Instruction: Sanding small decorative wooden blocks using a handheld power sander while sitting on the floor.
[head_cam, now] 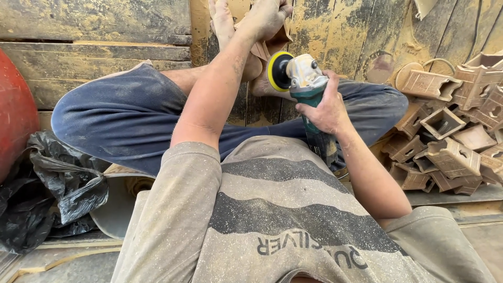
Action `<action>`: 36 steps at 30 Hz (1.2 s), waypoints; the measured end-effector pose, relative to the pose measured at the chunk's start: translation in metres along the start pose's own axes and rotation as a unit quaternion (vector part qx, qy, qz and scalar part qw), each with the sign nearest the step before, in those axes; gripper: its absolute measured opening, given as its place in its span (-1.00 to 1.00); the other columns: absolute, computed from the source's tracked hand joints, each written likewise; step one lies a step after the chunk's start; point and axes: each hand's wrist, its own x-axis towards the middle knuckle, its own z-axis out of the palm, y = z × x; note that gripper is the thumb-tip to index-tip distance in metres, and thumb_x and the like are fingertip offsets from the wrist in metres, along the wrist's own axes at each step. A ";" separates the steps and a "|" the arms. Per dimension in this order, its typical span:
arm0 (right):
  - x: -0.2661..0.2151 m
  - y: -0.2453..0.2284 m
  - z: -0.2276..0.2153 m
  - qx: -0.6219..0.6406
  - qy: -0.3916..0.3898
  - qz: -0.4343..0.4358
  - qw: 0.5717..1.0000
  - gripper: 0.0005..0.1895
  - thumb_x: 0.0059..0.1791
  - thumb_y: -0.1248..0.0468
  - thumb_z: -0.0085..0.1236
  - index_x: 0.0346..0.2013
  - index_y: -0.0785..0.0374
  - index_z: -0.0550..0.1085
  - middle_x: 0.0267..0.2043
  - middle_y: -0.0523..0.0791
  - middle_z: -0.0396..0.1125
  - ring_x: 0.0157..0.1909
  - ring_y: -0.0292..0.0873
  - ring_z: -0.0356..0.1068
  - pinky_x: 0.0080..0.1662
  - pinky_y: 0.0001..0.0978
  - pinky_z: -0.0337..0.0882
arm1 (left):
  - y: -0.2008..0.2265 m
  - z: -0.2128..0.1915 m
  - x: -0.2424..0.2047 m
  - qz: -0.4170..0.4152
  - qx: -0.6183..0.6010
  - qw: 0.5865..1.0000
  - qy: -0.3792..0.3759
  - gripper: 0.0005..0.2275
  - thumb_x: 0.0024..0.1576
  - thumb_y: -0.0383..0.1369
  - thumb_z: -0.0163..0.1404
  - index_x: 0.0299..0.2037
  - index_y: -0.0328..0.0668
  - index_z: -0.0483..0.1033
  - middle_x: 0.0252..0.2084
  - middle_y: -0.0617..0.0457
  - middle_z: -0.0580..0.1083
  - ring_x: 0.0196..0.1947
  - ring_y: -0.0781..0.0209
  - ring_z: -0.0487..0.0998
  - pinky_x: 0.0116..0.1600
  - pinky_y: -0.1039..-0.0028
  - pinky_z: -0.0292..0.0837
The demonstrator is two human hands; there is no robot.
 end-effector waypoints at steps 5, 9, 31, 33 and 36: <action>0.004 -0.008 0.004 0.005 -0.020 0.003 1.000 -0.13 -0.15 0.23 0.35 0.24 0.12 -0.06 0.13 0.16 0.36 0.04 0.14 0.46 0.08 -0.08 0.44 | 0.007 -0.006 -0.010 0.018 0.004 1.000 0.003 -0.62 0.42 -0.20 -0.09 -0.47 0.11 0.05 -0.48 0.23 0.18 -0.43 0.25 0.18 -0.32 0.26 0.12; 0.006 -0.005 0.004 -0.018 -0.010 0.030 0.999 -0.11 -0.16 0.17 0.34 0.27 0.11 -0.05 0.11 0.11 0.38 0.05 0.15 0.45 0.08 -0.06 0.39 | 0.019 -0.012 -0.015 0.001 0.012 1.000 -0.009 -0.62 0.42 -0.21 -0.12 -0.48 0.12 0.06 -0.48 0.24 0.22 -0.41 0.26 0.22 -0.29 0.22 0.17; 0.002 -0.008 0.002 0.002 0.000 0.011 1.000 -0.11 -0.14 0.18 0.37 0.26 0.15 -0.06 0.16 0.19 0.36 0.11 0.16 0.45 0.12 -0.06 0.44 | 0.032 -0.020 -0.025 -0.016 -0.018 1.000 0.011 -0.77 0.31 -0.19 -0.08 -0.43 0.07 0.38 -0.28 0.15 0.52 -0.27 0.21 0.44 -0.18 0.13 0.30; 0.004 -0.011 0.003 0.019 -0.017 0.013 1.000 -0.11 -0.14 0.20 0.36 0.25 0.19 -0.06 0.17 0.18 0.34 0.14 0.12 0.43 0.17 -0.11 0.41 | 0.029 -0.021 -0.024 0.001 -0.025 0.999 0.021 -0.73 0.32 -0.22 -0.06 -0.47 0.06 0.31 -0.31 0.17 0.48 -0.33 0.24 0.39 -0.26 0.18 0.27; 0.003 0.001 0.001 -0.011 0.008 0.019 1.000 -0.11 -0.14 0.15 0.36 0.26 0.16 -0.05 0.16 0.18 0.33 0.12 0.19 0.41 0.09 -0.02 0.40 | 0.040 -0.028 -0.030 -0.030 -0.021 0.999 0.004 -0.77 0.30 -0.19 -0.08 -0.42 0.09 0.38 -0.25 0.14 0.51 -0.29 0.23 0.44 -0.21 0.15 0.30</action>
